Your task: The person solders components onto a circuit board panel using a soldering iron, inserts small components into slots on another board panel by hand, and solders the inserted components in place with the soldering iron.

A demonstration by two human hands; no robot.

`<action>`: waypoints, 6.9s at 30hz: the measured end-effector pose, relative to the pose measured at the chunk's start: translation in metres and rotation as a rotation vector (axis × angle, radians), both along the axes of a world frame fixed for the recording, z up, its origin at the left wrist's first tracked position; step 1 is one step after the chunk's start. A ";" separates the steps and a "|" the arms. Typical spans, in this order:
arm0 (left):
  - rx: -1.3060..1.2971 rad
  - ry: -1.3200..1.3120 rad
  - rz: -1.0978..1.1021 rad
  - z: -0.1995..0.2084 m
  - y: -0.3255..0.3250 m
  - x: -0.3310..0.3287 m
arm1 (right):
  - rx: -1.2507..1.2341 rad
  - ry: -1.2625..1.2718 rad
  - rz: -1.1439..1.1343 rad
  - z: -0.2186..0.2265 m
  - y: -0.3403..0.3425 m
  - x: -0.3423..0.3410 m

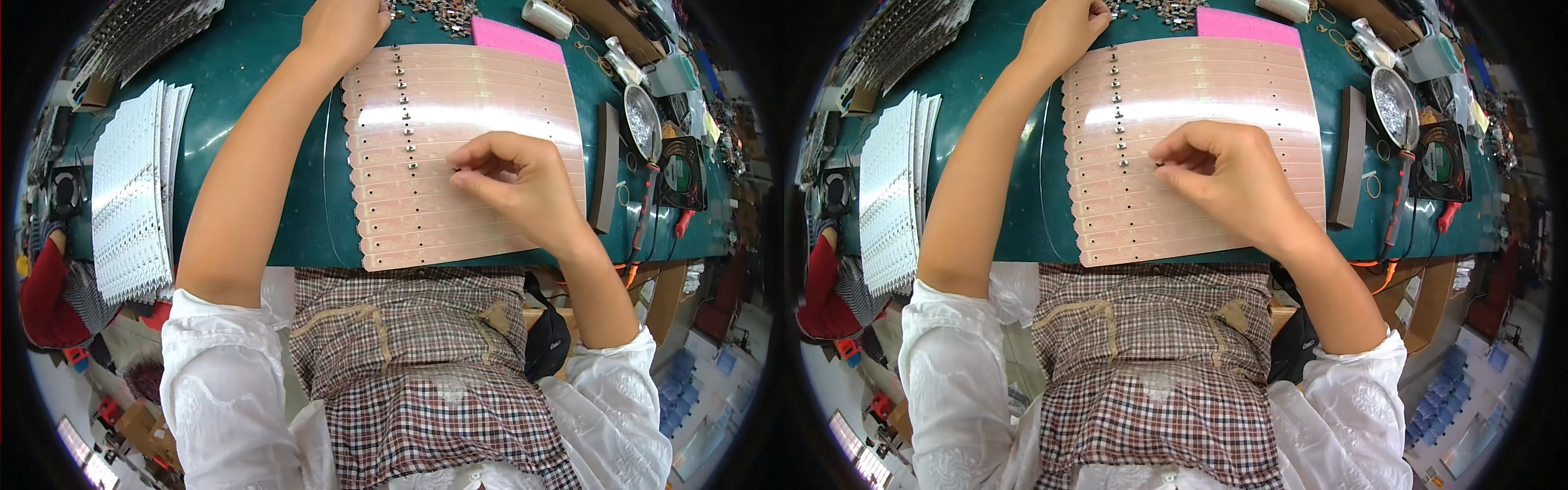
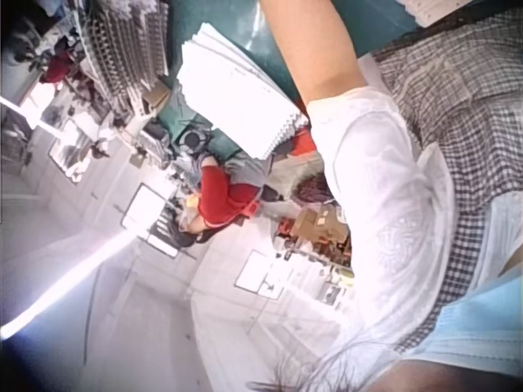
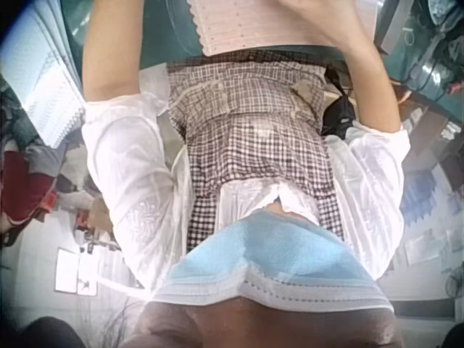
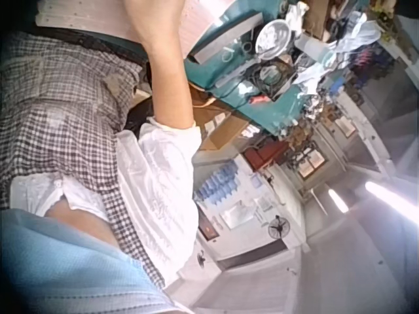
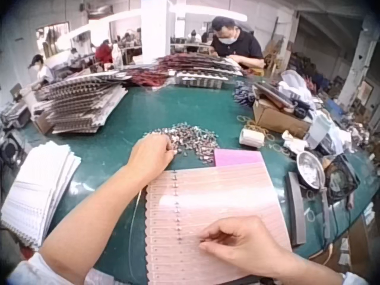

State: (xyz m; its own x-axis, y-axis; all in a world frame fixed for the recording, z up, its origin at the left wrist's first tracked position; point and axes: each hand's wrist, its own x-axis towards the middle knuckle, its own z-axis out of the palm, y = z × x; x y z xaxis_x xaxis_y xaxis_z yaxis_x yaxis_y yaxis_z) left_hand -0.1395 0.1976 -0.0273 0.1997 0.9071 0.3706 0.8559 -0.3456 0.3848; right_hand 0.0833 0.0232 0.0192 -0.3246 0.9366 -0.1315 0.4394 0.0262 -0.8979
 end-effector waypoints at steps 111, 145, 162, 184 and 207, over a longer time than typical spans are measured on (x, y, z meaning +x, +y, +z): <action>-0.021 0.000 -0.093 0.001 -0.001 0.017 | 0.241 -0.016 0.041 0.011 0.020 0.003; -0.389 -0.439 -0.084 0.045 -0.184 -0.047 | 0.461 -0.206 0.177 -0.028 -0.038 -0.024; -0.428 -0.486 -0.224 0.016 -0.236 -0.001 | 0.534 -0.199 0.188 -0.033 -0.036 -0.022; -0.248 -0.204 -0.270 0.019 -0.239 0.006 | 0.531 -0.139 -0.085 -0.009 0.027 0.014; -0.178 -0.230 -0.117 0.053 -0.169 -0.024 | 0.828 -0.568 -0.058 -0.039 0.179 -0.007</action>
